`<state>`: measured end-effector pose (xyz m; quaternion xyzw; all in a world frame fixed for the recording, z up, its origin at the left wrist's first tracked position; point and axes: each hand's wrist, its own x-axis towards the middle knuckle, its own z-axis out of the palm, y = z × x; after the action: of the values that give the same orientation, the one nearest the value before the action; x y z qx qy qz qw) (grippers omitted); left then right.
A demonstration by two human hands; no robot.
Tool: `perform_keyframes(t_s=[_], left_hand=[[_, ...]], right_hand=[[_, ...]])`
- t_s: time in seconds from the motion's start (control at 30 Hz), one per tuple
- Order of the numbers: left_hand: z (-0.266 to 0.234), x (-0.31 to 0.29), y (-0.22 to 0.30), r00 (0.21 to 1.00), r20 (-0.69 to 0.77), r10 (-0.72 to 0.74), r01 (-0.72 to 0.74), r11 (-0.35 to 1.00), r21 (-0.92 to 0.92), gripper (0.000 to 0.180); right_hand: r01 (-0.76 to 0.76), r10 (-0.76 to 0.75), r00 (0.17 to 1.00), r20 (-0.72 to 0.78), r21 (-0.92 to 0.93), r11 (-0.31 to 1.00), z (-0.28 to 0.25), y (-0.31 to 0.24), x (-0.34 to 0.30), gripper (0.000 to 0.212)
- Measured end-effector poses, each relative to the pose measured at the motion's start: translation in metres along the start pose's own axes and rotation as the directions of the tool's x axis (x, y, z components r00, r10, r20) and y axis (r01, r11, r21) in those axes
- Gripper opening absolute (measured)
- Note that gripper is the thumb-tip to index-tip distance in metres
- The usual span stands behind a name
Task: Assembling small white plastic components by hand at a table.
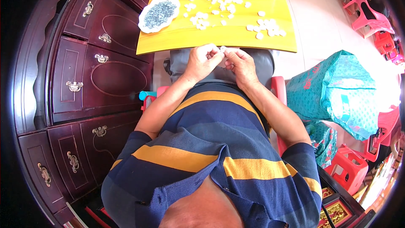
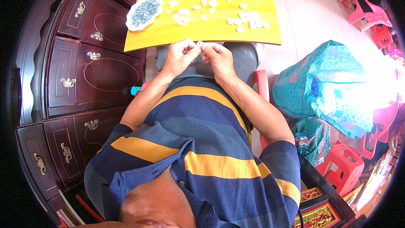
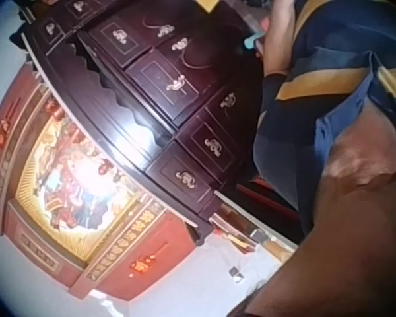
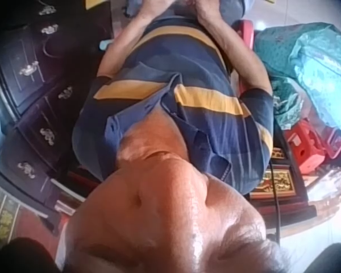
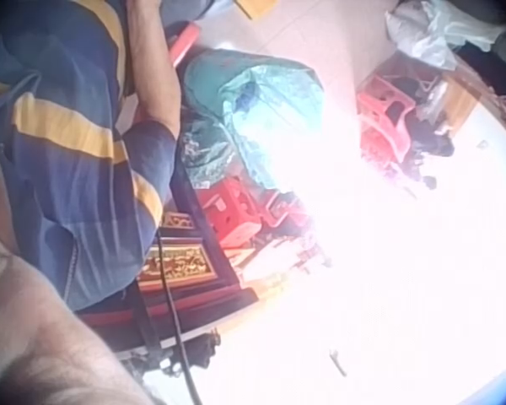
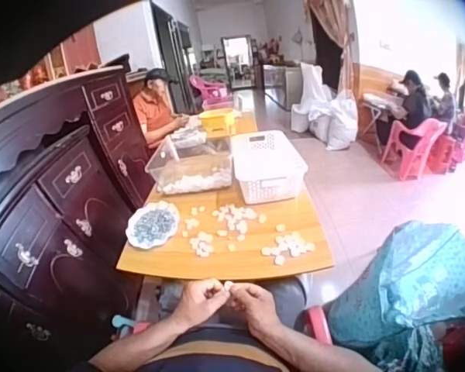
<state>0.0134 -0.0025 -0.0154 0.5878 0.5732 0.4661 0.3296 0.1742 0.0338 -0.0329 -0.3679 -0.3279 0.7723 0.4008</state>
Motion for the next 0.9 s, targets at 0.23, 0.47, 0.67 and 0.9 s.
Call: perform_keyframes(t_s=[0.23,0.47,0.67,0.9], left_hand=[[-0.004,0.000,-0.006,0.999,0.030,0.013,-0.014,1.000,0.010,0.015],[-0.012,0.002,0.013,0.995,0.018,0.102,-0.103,0.991,0.085,0.010],[-0.025,0.005,0.023,0.947,0.179,0.268,-0.304,0.927,0.220,0.028],[-0.026,0.003,0.024,0.897,0.217,0.385,-0.435,0.851,0.293,0.027]], right_hand=[[0.047,-0.044,0.998,0.046,-0.066,0.997,-0.001,-0.001,0.000,0.014],[0.052,-0.029,0.992,0.126,-0.181,0.982,-0.008,-0.007,0.004,0.016],[0.003,0.044,0.980,0.196,-0.232,0.973,-0.011,-0.015,0.003,0.014],[-0.043,0.086,0.971,0.221,-0.194,0.980,-0.014,-0.015,0.004,0.014]])
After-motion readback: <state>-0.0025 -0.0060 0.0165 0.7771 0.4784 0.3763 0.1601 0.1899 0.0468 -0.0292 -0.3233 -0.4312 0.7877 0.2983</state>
